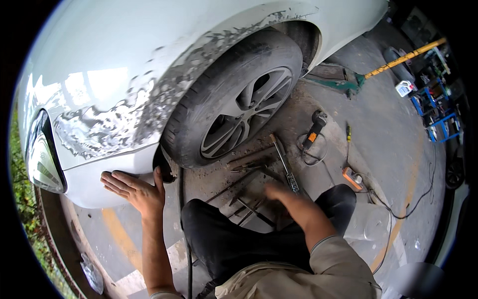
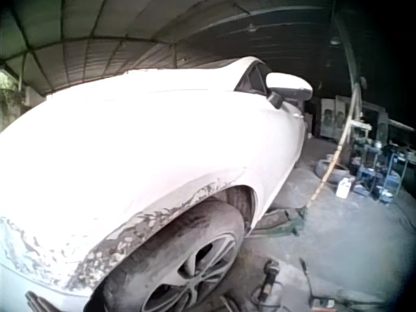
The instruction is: The person is repairing a dent on the front fender of a white car. They use a hammer and a metal bar to tap and push the dented metal back into shape, working around the wheel arch area.
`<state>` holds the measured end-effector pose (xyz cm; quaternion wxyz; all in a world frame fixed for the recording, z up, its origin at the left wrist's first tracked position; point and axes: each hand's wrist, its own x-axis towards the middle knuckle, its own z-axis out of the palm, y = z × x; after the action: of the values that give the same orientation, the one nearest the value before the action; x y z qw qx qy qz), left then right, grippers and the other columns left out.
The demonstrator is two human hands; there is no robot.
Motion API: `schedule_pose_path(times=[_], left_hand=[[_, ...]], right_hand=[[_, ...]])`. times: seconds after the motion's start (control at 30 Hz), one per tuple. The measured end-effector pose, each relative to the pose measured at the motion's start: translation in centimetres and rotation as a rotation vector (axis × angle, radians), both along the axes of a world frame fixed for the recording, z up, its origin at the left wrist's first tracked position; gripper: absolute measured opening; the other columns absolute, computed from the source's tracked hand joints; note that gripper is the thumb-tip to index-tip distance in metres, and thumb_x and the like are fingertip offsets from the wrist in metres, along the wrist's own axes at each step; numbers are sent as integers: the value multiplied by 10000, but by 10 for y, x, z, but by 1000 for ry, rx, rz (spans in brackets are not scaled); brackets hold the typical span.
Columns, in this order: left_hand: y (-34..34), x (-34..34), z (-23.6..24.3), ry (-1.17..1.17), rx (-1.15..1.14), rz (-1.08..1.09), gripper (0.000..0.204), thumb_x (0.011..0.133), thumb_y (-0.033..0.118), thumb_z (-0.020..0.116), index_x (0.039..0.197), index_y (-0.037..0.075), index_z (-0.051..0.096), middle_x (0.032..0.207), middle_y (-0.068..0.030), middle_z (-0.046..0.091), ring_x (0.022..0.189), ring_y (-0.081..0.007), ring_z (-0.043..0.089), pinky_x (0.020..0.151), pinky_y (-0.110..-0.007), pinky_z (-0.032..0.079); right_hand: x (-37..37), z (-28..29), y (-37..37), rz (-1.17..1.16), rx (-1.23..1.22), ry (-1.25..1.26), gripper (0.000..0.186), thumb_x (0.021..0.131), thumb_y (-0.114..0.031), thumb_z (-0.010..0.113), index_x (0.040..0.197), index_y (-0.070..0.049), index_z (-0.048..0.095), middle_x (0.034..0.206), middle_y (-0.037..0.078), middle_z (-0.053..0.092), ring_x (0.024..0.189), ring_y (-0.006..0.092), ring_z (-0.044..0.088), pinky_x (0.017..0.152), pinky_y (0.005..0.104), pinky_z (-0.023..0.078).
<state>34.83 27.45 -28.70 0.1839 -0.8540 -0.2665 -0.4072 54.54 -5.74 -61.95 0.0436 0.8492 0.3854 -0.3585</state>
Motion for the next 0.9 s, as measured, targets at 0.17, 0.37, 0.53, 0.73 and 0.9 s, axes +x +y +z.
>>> schedule_pose_path(times=[0.17, 0.37, 0.53, 0.73, 0.9], left_hand=[[-9, -2, -30, 67, -111, 171, 1174, 799, 418, 702, 1397, -110, -160, 1395, -480, -35, 1313, -632, 23, 1067, -669, 125], [-32, 12, -35, 69, -193, 202, 1113, 786, 314, 733, 1427, -93, -81, 1439, -423, -78, 1347, -586, -8, 1098, -606, 145], [-56, 0, -13, 124, -291, 307, 1027, 752, 228, 740, 1458, -45, 46, 1489, -350, 16, 1376, -523, 90, 1087, -542, 257], [-76, 12, 8, 150, -431, 303, 986, 760, 176, 718, 1479, -2, 67, 1517, -300, 38, 1377, -491, 151, 1080, -495, 295], [-93, 10, 32, 83, -614, 318, 849, 805, 119, 683, 1488, 98, 177, 1555, -167, 100, 1351, -397, 308, 1025, -439, 411]], right_hand=[[141, 78, 41, -121, 304, -50, 167, 838, -216, 591, 896, -70, 649, 879, 177, 661, 854, 356, 636, 727, 455, 492], [187, 63, 50, 35, 167, 21, 260, 834, -284, 639, 948, -56, 694, 948, 170, 673, 889, 323, 643, 762, 437, 495], [138, 28, 91, 331, -115, 230, 189, 824, -236, 645, 903, -77, 710, 932, 161, 679, 883, 321, 650, 780, 439, 502], [71, 5, 104, 817, 1, 146, 190, 816, -101, 545, 898, -15, 693, 988, 195, 670, 949, 345, 651, 790, 433, 524], [-37, 34, 122, 862, 163, 281, 262, 836, -108, 520, 1063, -72, 646, 1081, 166, 645, 1008, 337, 633, 807, 473, 511]])
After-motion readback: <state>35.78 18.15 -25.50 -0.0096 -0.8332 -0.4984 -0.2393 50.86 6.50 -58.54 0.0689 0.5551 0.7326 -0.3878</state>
